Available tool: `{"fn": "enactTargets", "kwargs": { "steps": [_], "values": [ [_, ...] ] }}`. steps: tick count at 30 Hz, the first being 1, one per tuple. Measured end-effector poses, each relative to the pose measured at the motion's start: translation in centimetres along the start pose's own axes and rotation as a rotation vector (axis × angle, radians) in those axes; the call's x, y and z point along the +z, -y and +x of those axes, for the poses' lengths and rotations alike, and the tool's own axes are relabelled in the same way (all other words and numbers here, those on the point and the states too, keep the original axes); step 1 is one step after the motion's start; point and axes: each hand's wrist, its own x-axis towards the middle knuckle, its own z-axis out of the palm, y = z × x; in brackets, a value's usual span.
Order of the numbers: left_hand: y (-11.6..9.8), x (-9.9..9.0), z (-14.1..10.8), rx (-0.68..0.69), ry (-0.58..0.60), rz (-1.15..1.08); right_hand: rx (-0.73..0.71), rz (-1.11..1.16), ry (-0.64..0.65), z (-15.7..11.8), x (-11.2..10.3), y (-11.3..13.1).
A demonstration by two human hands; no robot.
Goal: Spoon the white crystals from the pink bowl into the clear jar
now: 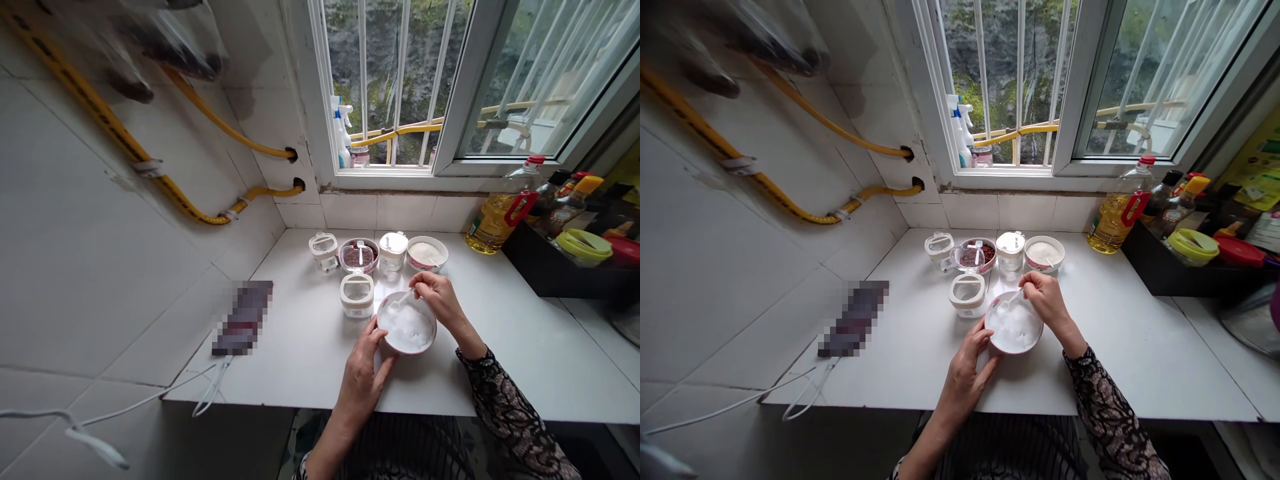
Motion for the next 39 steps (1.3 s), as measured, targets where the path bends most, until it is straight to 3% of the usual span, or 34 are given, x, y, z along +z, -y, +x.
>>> {"fn": "enactTargets", "kwargs": {
  "steps": [5,19,25,28,32,34,39],
  "values": [
    [0.1,0.1,0.0,-0.003,0.001,-0.001,0.096,0.150,-0.011,0.3,-0.2,-0.1],
    [-0.1,0.0,0.1,0.002,-0.004,-0.006,0.171,0.382,-0.048,0.7,0.0,0.6],
    [0.1,0.1,0.1,0.009,-0.011,-0.014,-0.026,0.327,-0.045,-0.2,2.4,1.9],
    [0.2,0.2,0.0,-0.002,-0.013,-0.020,-0.279,0.116,-0.039,-0.8,3.7,2.1],
    [0.2,0.2,0.0,0.009,-0.010,-0.026,-0.627,-0.209,0.061,-1.1,4.2,2.1],
    [0.2,0.2,0.0,0.007,-0.009,-0.026,-0.652,-0.231,0.050,-1.1,3.7,2.2],
    [0.0,0.1,0.0,0.000,-0.001,-0.022,-0.440,-0.144,-0.117,-0.9,1.0,2.2]
  ]
}}
